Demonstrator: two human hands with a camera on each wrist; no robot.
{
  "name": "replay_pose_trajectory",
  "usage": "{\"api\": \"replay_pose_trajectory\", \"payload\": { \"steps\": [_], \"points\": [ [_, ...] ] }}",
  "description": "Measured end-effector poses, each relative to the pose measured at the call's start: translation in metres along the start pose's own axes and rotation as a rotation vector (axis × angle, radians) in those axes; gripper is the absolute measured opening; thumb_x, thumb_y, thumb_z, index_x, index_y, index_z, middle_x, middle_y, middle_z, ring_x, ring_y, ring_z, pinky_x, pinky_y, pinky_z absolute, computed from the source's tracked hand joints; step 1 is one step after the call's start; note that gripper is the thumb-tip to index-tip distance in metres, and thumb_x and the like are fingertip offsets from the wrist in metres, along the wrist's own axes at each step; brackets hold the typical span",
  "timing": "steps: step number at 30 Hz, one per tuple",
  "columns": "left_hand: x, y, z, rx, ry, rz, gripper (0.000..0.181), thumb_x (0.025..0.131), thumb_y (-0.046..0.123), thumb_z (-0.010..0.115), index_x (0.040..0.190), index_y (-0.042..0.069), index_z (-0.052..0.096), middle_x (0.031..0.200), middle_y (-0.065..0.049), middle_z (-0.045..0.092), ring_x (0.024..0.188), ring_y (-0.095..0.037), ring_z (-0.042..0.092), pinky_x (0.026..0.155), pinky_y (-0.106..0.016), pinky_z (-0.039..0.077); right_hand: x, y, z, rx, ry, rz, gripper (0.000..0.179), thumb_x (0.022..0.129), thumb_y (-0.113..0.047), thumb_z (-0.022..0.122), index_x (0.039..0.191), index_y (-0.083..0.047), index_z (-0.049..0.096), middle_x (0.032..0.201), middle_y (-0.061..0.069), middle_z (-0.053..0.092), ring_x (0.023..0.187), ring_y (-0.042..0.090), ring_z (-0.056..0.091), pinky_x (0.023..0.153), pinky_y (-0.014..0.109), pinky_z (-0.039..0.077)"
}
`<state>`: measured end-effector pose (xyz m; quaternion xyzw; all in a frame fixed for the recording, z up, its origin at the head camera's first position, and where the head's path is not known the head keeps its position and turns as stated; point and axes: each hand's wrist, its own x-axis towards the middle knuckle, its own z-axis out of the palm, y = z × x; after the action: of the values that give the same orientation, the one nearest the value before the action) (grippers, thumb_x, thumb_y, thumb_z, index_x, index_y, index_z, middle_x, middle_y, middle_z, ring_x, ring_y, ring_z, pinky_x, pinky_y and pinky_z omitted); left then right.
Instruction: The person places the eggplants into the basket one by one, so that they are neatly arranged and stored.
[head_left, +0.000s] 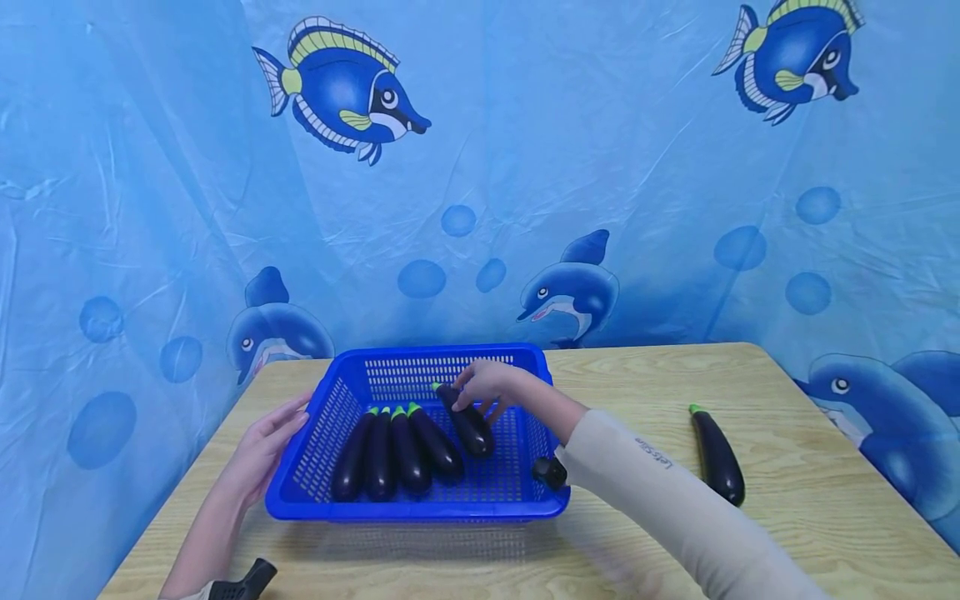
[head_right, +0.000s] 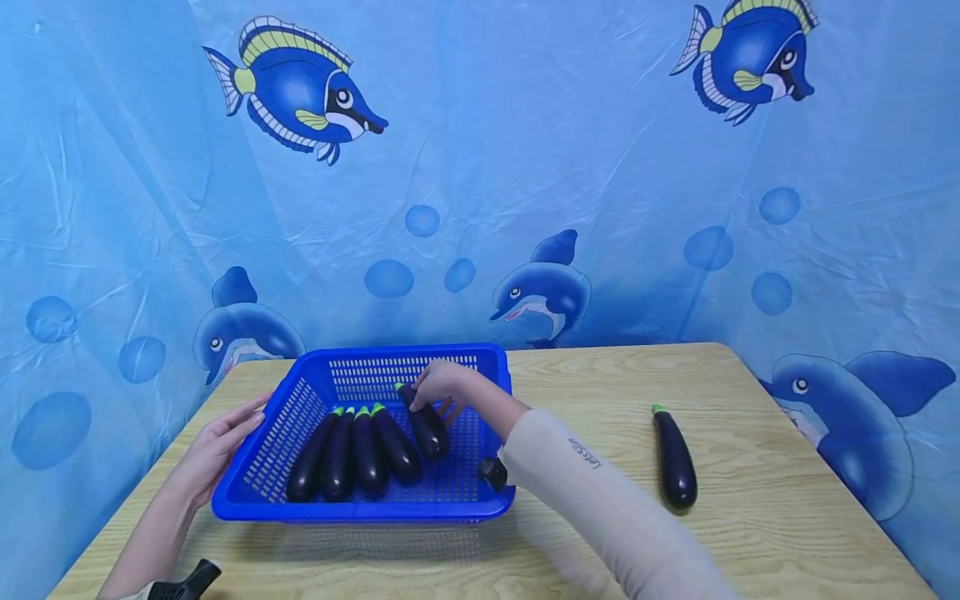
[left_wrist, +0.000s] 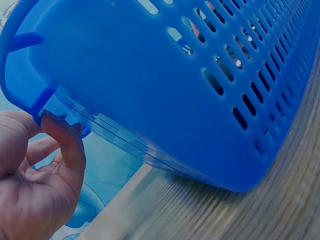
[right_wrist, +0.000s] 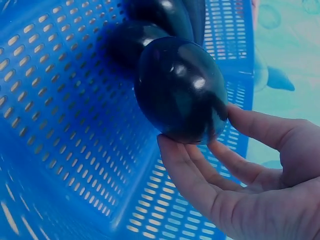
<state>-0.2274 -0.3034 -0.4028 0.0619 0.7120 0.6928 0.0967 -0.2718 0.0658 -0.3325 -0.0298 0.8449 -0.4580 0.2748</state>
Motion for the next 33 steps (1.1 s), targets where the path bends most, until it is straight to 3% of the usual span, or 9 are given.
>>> {"api": "replay_pose_trajectory", "payload": {
  "steps": [6, 14, 33],
  "points": [
    [0.000, -0.001, 0.000, -0.026, -0.010, 0.004, 0.048, 0.115, 0.028, 0.047, 0.160, 0.014, 0.042, 0.120, 0.014, 0.072, 0.105, -0.009, 0.072, 0.087, -0.031, 0.062, 0.006, 0.001, 0.006, -0.001, -0.033, 0.024, 0.038, 0.101, -0.007, 0.070, 0.138, 0.000, 0.063, 0.131, 0.023, 0.067, 0.121, 0.048, 0.066, 0.094, 0.057, 0.060],
    [0.001, -0.003, 0.000, -0.089, -0.050, 0.051, 0.029, 0.115, 0.020, 0.045, 0.135, 0.034, 0.061, 0.116, 0.007, 0.074, 0.099, -0.013, 0.075, 0.081, -0.032, 0.064, 0.016, 0.004, 0.012, -0.004, -0.078, 0.070, 0.038, 0.102, -0.003, 0.066, 0.140, 0.001, 0.062, 0.139, 0.026, 0.063, 0.129, 0.051, 0.061, 0.101, 0.061, 0.056],
    [0.000, -0.002, -0.001, -0.060, -0.019, 0.020, 0.031, 0.115, 0.023, 0.045, 0.142, 0.032, 0.058, 0.116, 0.008, 0.074, 0.100, -0.012, 0.074, 0.082, -0.032, 0.064, 0.022, 0.014, 0.022, 0.019, -0.055, 0.093, 0.036, 0.100, 0.002, 0.065, 0.136, -0.001, 0.066, 0.142, 0.025, 0.062, 0.134, 0.052, 0.056, 0.107, 0.065, 0.050]
  ]
}}
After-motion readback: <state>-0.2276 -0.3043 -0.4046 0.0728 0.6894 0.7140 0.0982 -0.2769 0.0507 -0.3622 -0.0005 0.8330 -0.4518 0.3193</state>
